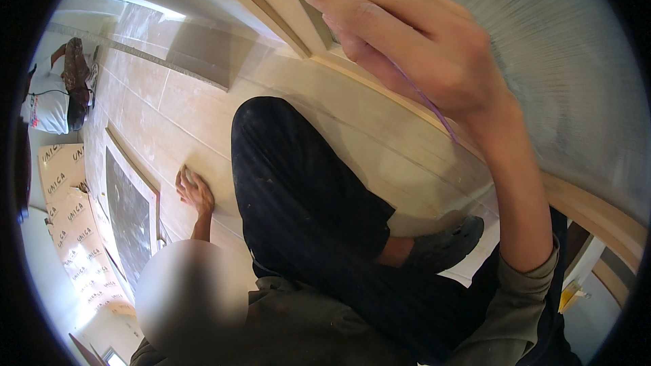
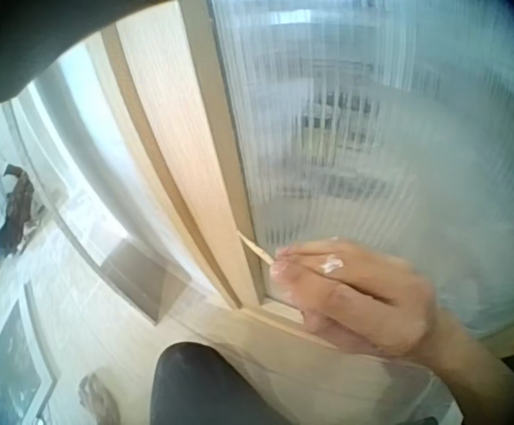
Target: The person sits on the floor and uses a small brush to apply white paint to the wooden frame of a glass door. They repeatedly dip the brush into a small container and carefully paint the edges and corners of the frame.
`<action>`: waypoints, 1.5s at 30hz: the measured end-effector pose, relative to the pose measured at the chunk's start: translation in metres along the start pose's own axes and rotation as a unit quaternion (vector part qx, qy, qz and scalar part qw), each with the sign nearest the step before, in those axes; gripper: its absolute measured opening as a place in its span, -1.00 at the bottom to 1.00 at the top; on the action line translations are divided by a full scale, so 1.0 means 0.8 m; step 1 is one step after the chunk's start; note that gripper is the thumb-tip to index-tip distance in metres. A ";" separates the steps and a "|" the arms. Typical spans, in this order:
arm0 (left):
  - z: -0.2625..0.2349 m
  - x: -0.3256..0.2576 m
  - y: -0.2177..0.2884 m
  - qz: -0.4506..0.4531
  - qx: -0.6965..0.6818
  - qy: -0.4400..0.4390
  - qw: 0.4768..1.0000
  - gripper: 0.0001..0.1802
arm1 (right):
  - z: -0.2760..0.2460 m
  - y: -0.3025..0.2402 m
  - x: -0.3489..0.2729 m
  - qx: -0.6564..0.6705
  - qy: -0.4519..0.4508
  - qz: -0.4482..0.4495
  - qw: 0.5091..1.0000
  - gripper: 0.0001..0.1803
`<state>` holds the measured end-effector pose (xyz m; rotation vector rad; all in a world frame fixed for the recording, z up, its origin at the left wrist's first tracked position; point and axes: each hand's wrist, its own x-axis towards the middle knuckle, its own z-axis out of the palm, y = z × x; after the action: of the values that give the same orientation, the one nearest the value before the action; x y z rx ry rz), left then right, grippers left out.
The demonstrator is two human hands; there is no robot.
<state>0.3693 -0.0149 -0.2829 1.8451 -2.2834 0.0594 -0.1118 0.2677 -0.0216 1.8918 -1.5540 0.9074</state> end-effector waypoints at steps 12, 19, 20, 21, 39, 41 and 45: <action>0.001 0.001 0.004 -0.008 -0.008 -0.011 1.000 -0.50 | -0.002 -0.003 0.000 -0.042 -0.033 0.017 0.998 -0.71; 0.004 0.002 0.001 0.003 -0.009 -0.007 1.000 -0.50 | -0.002 -0.005 0.001 -0.054 -0.036 0.024 0.998 -0.71; 0.004 0.001 0.001 0.001 -0.008 -0.007 1.000 -0.50 | -0.002 -0.005 0.000 -0.052 -0.038 0.025 0.998 -0.71; 0.003 0.001 0.002 0.000 -0.008 -0.007 1.000 -0.50 | -0.001 -0.005 0.000 -0.052 -0.040 0.024 0.998 -0.71; 0.005 0.002 -0.003 0.004 -0.020 -0.005 1.000 -0.50 | -0.001 -0.007 0.000 -0.034 -0.068 0.032 0.997 -0.72; 0.004 0.002 -0.001 0.006 -0.027 -0.007 1.000 -0.49 | -0.001 -0.006 0.000 -0.031 -0.070 0.032 0.997 -0.73; 0.004 0.002 -0.001 0.004 -0.018 -0.013 1.000 -0.49 | -0.001 -0.006 -0.001 -0.036 -0.079 0.029 0.996 -0.73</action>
<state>0.3696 -0.0170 -0.2857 1.8286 -2.2934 -0.0049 -0.1074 0.2697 -0.0215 1.9163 -1.7185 0.7311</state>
